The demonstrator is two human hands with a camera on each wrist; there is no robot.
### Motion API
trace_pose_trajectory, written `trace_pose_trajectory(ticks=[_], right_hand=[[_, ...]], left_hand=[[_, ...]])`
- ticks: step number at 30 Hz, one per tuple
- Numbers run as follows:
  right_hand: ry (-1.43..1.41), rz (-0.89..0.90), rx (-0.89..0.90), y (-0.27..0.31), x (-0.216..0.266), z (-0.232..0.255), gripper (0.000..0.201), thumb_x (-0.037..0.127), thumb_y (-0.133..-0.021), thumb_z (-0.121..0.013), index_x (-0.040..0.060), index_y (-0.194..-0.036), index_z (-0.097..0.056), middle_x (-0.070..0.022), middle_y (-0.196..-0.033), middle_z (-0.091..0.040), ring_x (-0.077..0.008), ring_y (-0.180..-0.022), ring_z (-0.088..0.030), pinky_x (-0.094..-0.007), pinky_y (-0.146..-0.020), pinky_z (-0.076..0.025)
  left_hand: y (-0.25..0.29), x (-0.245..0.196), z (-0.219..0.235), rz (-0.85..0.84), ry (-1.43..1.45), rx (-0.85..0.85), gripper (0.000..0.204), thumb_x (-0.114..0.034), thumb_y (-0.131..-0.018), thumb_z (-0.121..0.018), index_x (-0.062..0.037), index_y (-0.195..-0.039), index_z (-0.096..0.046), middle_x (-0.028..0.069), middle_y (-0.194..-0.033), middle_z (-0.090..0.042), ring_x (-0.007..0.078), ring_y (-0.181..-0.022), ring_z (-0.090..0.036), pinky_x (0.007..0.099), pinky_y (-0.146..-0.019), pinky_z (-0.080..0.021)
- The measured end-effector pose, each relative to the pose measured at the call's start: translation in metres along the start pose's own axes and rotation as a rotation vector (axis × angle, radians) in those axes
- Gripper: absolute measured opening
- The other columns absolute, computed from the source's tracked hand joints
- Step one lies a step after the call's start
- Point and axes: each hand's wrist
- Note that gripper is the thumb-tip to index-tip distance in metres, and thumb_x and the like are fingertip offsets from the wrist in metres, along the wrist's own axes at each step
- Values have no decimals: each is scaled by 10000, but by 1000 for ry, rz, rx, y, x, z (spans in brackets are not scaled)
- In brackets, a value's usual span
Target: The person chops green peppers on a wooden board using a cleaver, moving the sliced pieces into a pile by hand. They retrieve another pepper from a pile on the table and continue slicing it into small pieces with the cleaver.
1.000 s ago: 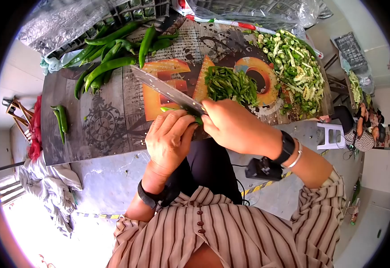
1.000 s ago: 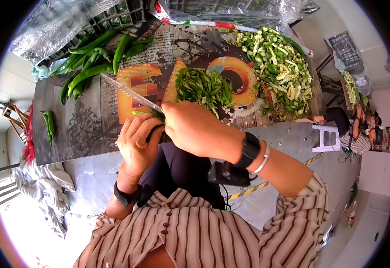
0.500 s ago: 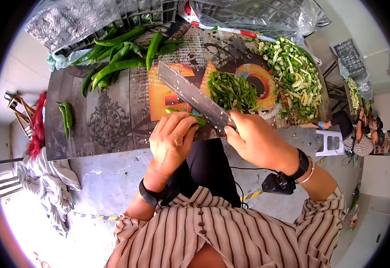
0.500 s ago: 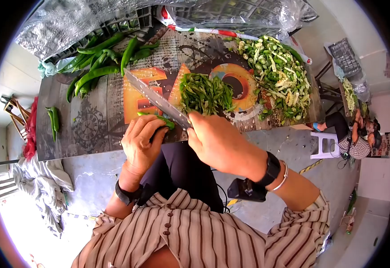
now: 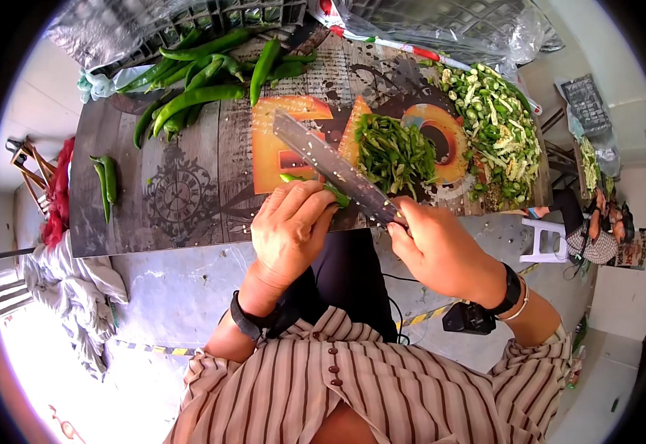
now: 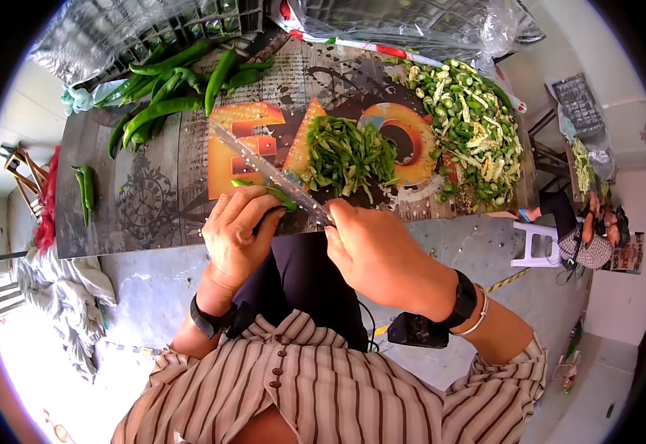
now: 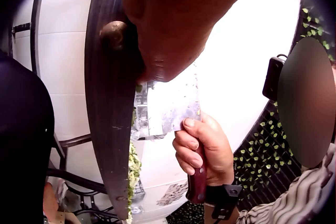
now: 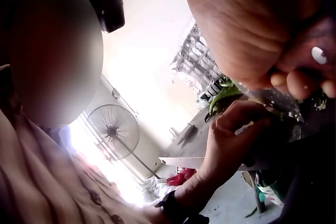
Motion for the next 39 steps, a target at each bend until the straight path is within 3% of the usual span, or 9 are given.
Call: trace_pose_trajectory(ticks=[16, 20, 29, 39], right_hand=[[-3, -41, 78, -20, 4, -6, 173, 96, -895, -544, -54, -906, -459, -238, -648, -566, -443, -647, -581, -505, -583, -458], [0, 55, 44, -31, -7, -17, 181, 92, -877, -550, -62, -910, -462, -240, -664, -577, -440, -659, -587, -504, -602, -464], [6, 85, 25, -34, -9, -19, 186, 111, -913, -539, -51, -862, -463, -251, -670, -547, -455, -648, -552, -490, -581, -431], [-10, 98, 37, -40, -9, -17, 189, 110, -871, -547, -64, -836, -483, -268, -681, -569, -455, -677, -578, -505, -618, -453]], left_hand=[[0, -1, 1, 9, 34, -12, 244, -42, -667, -781, -106, -883, -688, 23, -924, -650, 246, -791, -611, 329, -711, -501], [-1, 0, 2, -9, -3, 8, 247, -40, -676, -776, -100, -898, -685, 29, -950, -649, 248, -807, -612, 331, -718, -503], [-9, 8, 25, -18, -21, 48, 280, -44, -716, -724, -58, -992, -674, 80, -1024, -637, 293, -996, -595, 401, -881, -482], [-4, 13, 17, 41, 65, 68, 221, 0, -734, -725, -27, -950, -687, 95, -1025, -670, 292, -942, -632, 361, -830, -510]])
Point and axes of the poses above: each hand's wrist, its own y-axis away from the middle knuckle, its own z-axis out of the back of the hand, x = y × z
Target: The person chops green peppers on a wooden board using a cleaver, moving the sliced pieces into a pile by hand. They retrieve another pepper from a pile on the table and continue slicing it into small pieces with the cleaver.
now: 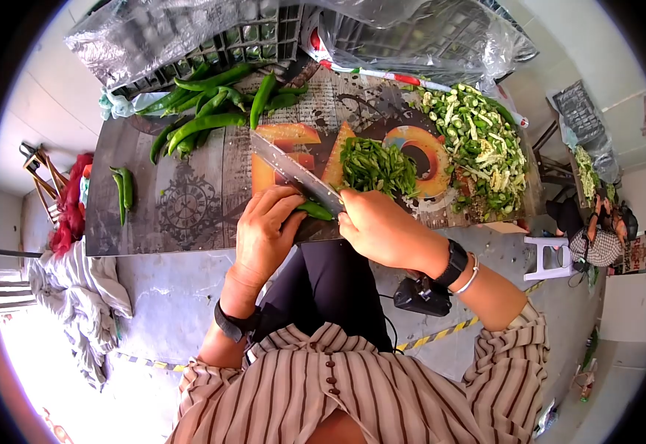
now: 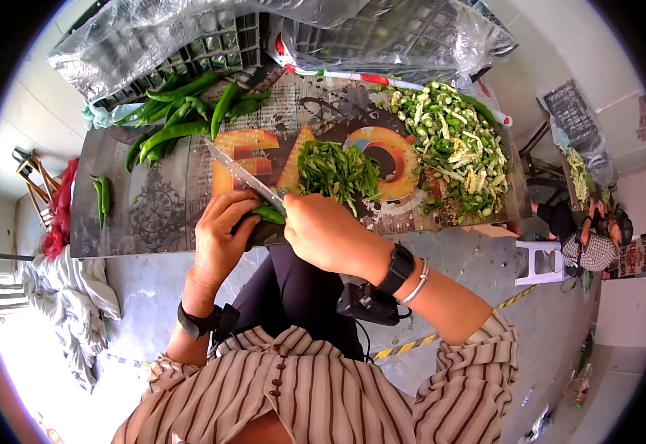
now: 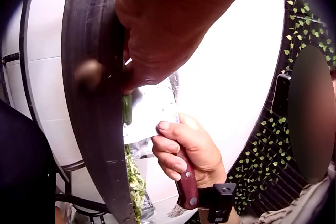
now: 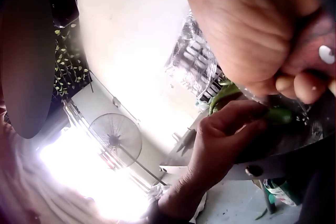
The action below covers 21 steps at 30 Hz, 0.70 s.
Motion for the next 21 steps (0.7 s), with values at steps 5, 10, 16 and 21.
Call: trace_pose_trajectory(ticks=[5, 10, 16, 21], right_hand=[[21, 103, -58, -13, -4, -9, 208, 119, -876, -543, -74, -825, -485, -299, -723, -567, -477, -706, -567, -510, -648, -449], [28, 115, -75, 1, -6, -6, 212, 117, -879, -537, -84, -835, -487, -288, -707, -568, -476, -691, -566, -511, -638, -448], [108, 82, -29, 17, -4, -4, 187, 98, -858, -538, -81, -851, -484, -265, -707, -583, -451, -689, -586, -510, -629, -457], [131, 157, -130, -24, -5, -20, 198, 112, -837, -550, -77, -895, -531, -278, -754, -602, -445, -745, -613, -503, -669, -476]], left_hand=[[1, 0, -3, -13, -7, -9, 194, -51, -749, -718, -54, -938, -676, 72, -989, -655, 286, -919, -618, 377, -813, -502], [3, -1, 0, 11, 3, 9, 187, -56, -752, -712, -52, -932, -660, 71, -1028, -630, 291, -933, -611, 377, -815, -500], [5, -2, -3, -19, -16, 6, 177, -54, -756, -704, -60, -923, -646, 73, -1043, -618, 311, -935, -599, 384, -824, -492], [6, 2, -3, -28, -25, 39, 171, -60, -758, -706, -64, -917, -642, 69, -1047, -617, 308, -931, -596, 385, -817, -491]])
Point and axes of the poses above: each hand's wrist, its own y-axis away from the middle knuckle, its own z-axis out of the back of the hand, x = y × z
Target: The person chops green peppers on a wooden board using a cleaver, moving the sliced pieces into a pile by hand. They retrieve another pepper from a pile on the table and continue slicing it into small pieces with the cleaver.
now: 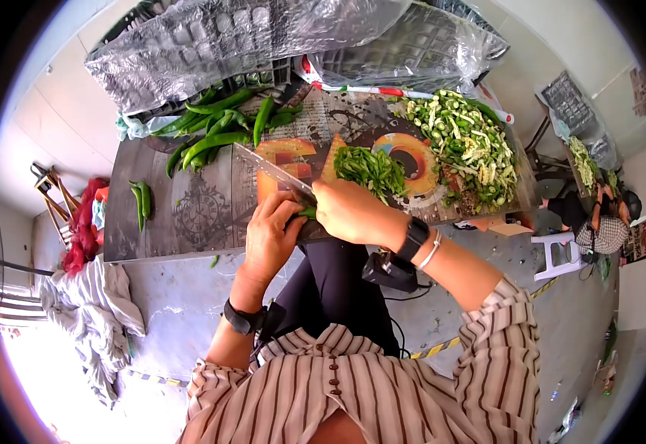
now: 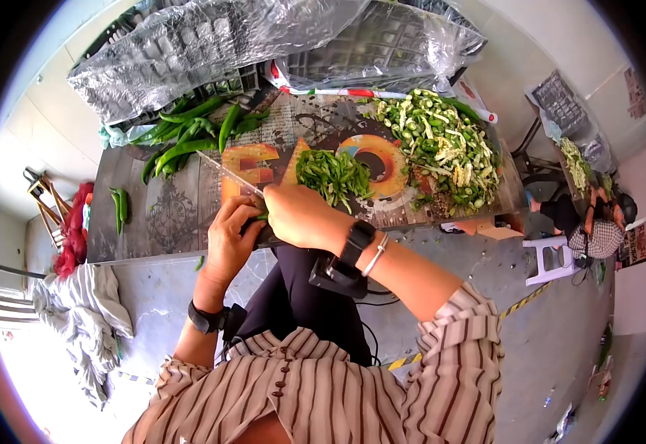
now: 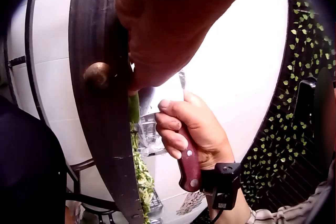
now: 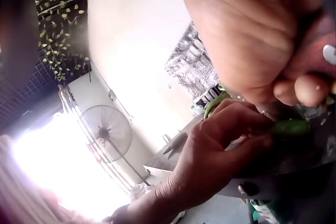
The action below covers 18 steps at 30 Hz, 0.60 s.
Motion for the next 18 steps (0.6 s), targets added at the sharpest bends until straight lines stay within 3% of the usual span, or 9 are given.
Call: trace_pose_trajectory(ticks=[3, 4, 7, 9, 10, 15, 17, 18], right_hand=[[-136, -155, 21, -4, -2, 15, 235, 119, -833, -553, -97, -924, -547, -298, -777, -608, -442, -755, -623, -492, -687, -486], [-113, -131, -56, -2, -14, 13, 255, 122, -835, -543, -111, -939, -553, -304, -781, -612, -442, -756, -631, -475, -684, -495], [-226, -320, -66, 11, -8, 42, 246, 126, -864, -527, -106, -944, -536, -270, -701, -584, -397, -652, -605, -434, -625, -481], [-132, -241, -99, 23, -12, 51, 228, 123, -883, -518, -97, -943, -529, -240, -663, -560, -341, -590, -572, -417, -601, -462], [-83, -213, -121, 29, -10, 54, 211, 121, -877, -539, -88, -865, -516, -273, -665, -572, -451, -652, -589, -476, -611, -458], [-90, -230, -25, 46, 4, 61, 208, 125, -893, -550, -71, -844, -500, -269, -644, -552, -446, -635, -578, -470, -585, -439], [-102, -208, -28, 49, 2, 59, 193, 118, -906, -561, -62, -879, -498, -207, -653, -547, -303, -556, -533, -398, -578, -431], [-108, -228, -22, 50, 7, 62, 208, 124, -898, -563, -51, -817, -486, -256, -638, -551, -442, -621, -568, -456, -555, -432]], left_hand=[[3, -3, 0, 37, 39, -28, 174, -66, -756, -710, -68, -918, -647, 66, -1026, -614, 304, -922, -596, 385, -815, -491], [3, -4, -1, 33, 25, -43, 172, -58, -751, -718, -59, -909, -651, 73, -1017, -617, 297, -926, -607, 376, -807, -498], [2, -6, -7, 29, 27, -64, 185, -59, -741, -734, -63, -910, -659, 68, -1001, -622, 283, -915, -615, 363, -800, -497], [3, -9, -10, 11, -21, -32, 205, -65, -737, -741, -74, -926, -662, 59, -1005, -623, 272, -890, -613, 362, -819, -484], [4, -7, -12, -5, -24, -32, 249, -73, -727, -750, -87, -963, -670, 52, -1013, -625, 266, -896, -602, 365, -826, -470], [-1, -9, -8, -37, -14, -123, 323, -86, -707, -765, -110, -1019, -684, 53, -1015, -626, 268, -932, -578, 373, -806, -460], [-1, -10, -4, -63, 8, -130, 314, -92, -703, -771, -119, -1006, -692, 43, -995, -627, 252, -890, -571, 362, -794, -452], [1, -10, -5, -50, 13, -129, 314, -92, -703, -771, -119, -1006, -692, 43, -995, -627, 252, -890, -571, 362, -794, -452]])
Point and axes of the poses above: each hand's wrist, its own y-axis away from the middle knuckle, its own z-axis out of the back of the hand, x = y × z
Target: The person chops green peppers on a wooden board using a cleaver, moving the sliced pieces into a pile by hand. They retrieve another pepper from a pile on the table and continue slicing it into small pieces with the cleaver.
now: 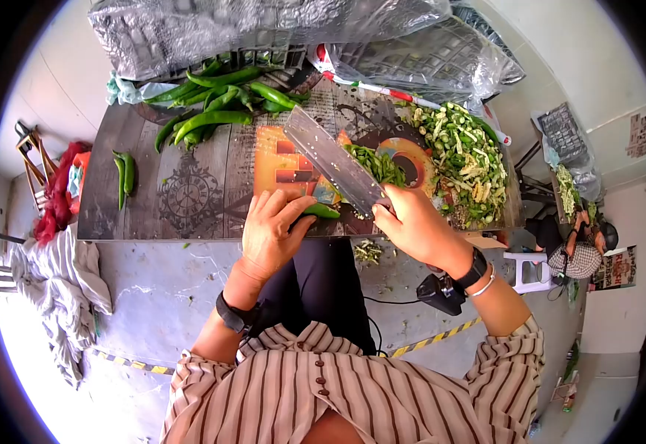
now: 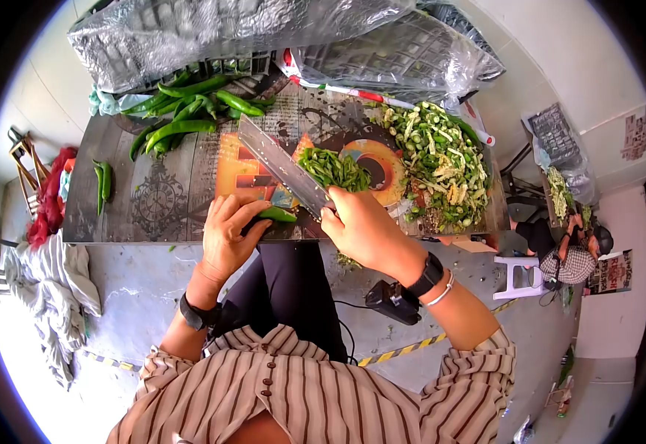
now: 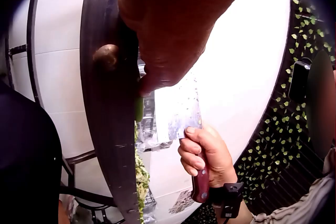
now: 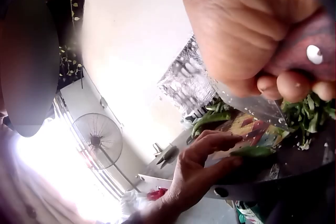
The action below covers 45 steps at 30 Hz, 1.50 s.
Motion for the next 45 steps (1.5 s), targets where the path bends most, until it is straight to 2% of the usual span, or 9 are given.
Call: trace_pose_trajectory(ticks=[8, 18, 27, 29, 35, 39, 42, 45], right_hand=[[118, -21, 113, 3, 14, -7, 220, 169, -906, -566, -25, -819, -509, -238, -639, -554, -435, -631, -573, -497, -570, -438], [176, 43, 97, 1, 6, -19, 187, 135, -911, -538, -23, -818, -503, -234, -623, -556, -440, -629, -578, -508, -579, -449], [84, -97, 251, -13, 15, -6, 196, 125, -904, -531, -46, -811, -503, -246, -652, -567, -447, -632, -573, -492, -588, -453], [43, -151, 296, -17, 20, -2, 201, 120, -902, -525, -58, -810, -507, -256, -650, -562, -454, -633, -568, -481, -591, -456], [72, -172, 352, -25, 19, 0, 213, 124, -909, -523, -66, -814, -507, -265, -646, -550, -451, -628, -568, -474, -595, -457], [60, -213, 349, -27, 21, -6, 223, 132, -914, -527, -66, -813, -508, -261, -641, -550, -451, -620, -566, -475, -587, -454], [57, -121, 268, -30, 12, -25, 214, 134, -920, -527, -54, -823, -497, -255, -622, -541, -453, -605, -559, -486, -568, -445], [33, -117, 204, -27, 5, -30, 203, 125, -916, -530, -51, -823, -491, -253, -623, -541, -448, -614, -565, -484, -567, -446]], left_hand=[[3, 5, -2, -5, -83, -3, 191, -127, -720, -761, -132, -902, -702, -16, -876, -623, 207, -807, -558, 333, -762, -415], [-1, 3, -3, 26, -104, -7, 157, -146, -729, -755, -142, -874, -694, -23, -871, -616, 203, -802, -558, 337, -792, -409], [-4, 2, -2, 29, -103, 17, 160, -141, -721, -757, -139, -869, -696, -15, -879, -623, 204, -851, -578, 340, -823, -419], [-3, 1, -3, 77, -82, 38, 161, -129, -718, -756, -129, -867, -696, -5, -893, -633, 213, -874, -586, 340, -806, -448], [-3, 3, -3, 87, -28, 52, 185, -91, -703, -759, -114, -876, -696, 12, -905, -636, 228, -857, -596, 336, -750, -493], [-4, 2, -3, 89, -20, 70, 193, -83, -698, -762, -110, -877, -695, 14, -897, -632, 228, -833, -596, 332, -733, -491], [-6, 3, -4, 74, -42, 56, 188, -80, -700, -760, -107, -874, -693, 15, -882, -623, 227, -813, -590, 330, -720, -487], [-5, 1, -4, 91, -38, 55, 178, -81, -705, -757, -108, -869, -692, 15, -870, -616, 227, -793, -582, 327, -707, -484]])
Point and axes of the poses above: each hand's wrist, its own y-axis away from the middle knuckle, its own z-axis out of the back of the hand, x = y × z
